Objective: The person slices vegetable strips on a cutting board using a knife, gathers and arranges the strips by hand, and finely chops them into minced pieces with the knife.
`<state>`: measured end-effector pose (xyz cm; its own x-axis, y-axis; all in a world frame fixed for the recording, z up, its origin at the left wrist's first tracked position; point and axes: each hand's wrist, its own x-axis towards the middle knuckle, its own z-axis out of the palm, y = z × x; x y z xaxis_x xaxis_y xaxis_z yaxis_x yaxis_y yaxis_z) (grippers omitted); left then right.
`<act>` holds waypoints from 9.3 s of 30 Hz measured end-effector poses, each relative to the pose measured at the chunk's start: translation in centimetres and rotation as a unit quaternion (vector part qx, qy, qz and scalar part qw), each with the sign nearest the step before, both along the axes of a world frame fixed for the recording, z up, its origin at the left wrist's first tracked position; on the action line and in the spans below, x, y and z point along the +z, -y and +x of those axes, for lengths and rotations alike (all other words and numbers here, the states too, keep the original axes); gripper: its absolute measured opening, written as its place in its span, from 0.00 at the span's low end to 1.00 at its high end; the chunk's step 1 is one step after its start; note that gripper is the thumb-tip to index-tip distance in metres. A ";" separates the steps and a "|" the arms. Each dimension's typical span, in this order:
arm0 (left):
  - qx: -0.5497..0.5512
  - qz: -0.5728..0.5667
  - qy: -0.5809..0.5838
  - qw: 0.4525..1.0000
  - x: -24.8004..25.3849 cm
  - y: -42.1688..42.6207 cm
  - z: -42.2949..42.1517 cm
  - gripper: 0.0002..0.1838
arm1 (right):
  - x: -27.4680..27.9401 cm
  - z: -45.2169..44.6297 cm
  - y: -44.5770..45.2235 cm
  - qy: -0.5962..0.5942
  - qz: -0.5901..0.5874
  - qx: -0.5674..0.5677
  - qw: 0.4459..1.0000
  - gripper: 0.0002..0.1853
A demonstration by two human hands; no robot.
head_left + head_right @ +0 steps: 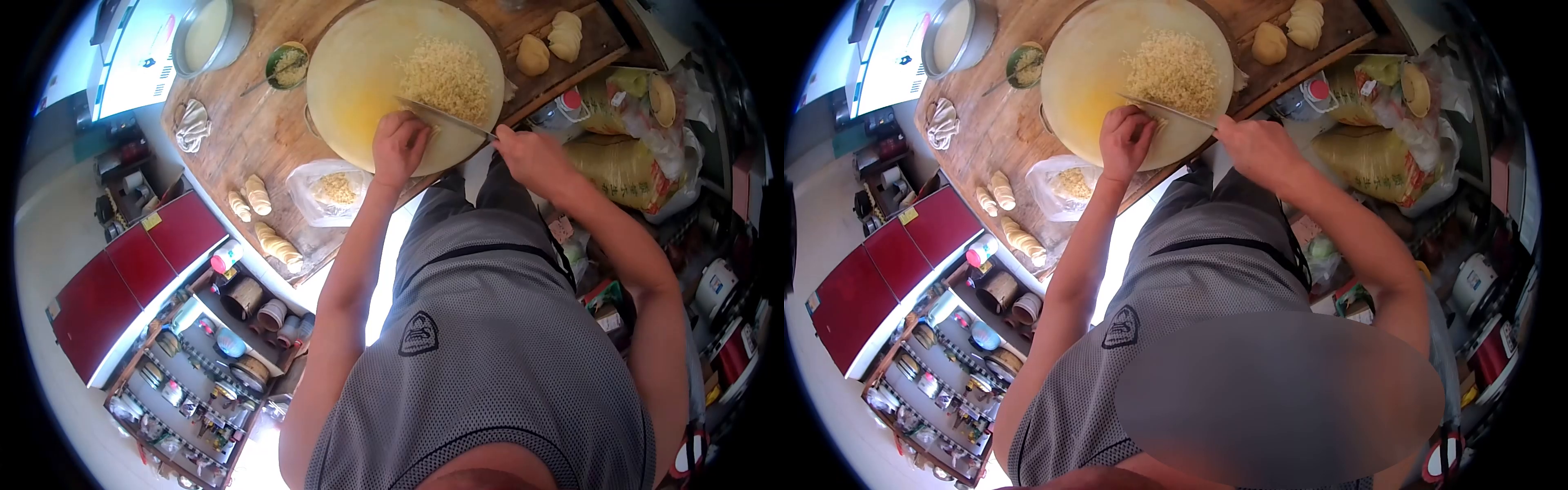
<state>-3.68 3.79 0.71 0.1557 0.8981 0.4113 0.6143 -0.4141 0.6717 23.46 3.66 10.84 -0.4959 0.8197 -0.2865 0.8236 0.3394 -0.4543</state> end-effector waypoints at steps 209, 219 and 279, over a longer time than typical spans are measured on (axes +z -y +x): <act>0.017 -0.175 0.195 0.965 0.4 1.9 -3.1 0.07 | -1.3 0.8 3.0 -0.040 -0.038 -0.088 0.995 0.13; -0.048 -0.201 0.130 0.970 -0.1 -1.6 -4.8 0.09 | -1.3 0.5 3.3 -0.031 -0.027 -0.082 0.996 0.13; -0.028 0.006 -0.025 0.999 0.2 1.6 -1.5 0.08 | -2.1 -4.2 2.6 0.001 -0.048 -0.030 0.998 0.09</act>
<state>-5.18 2.17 0.91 0.2263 0.8827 0.4119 0.6221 -0.4564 0.6361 19.30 1.05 8.78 -0.4460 0.8168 -0.3659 0.8421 0.2445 -0.4806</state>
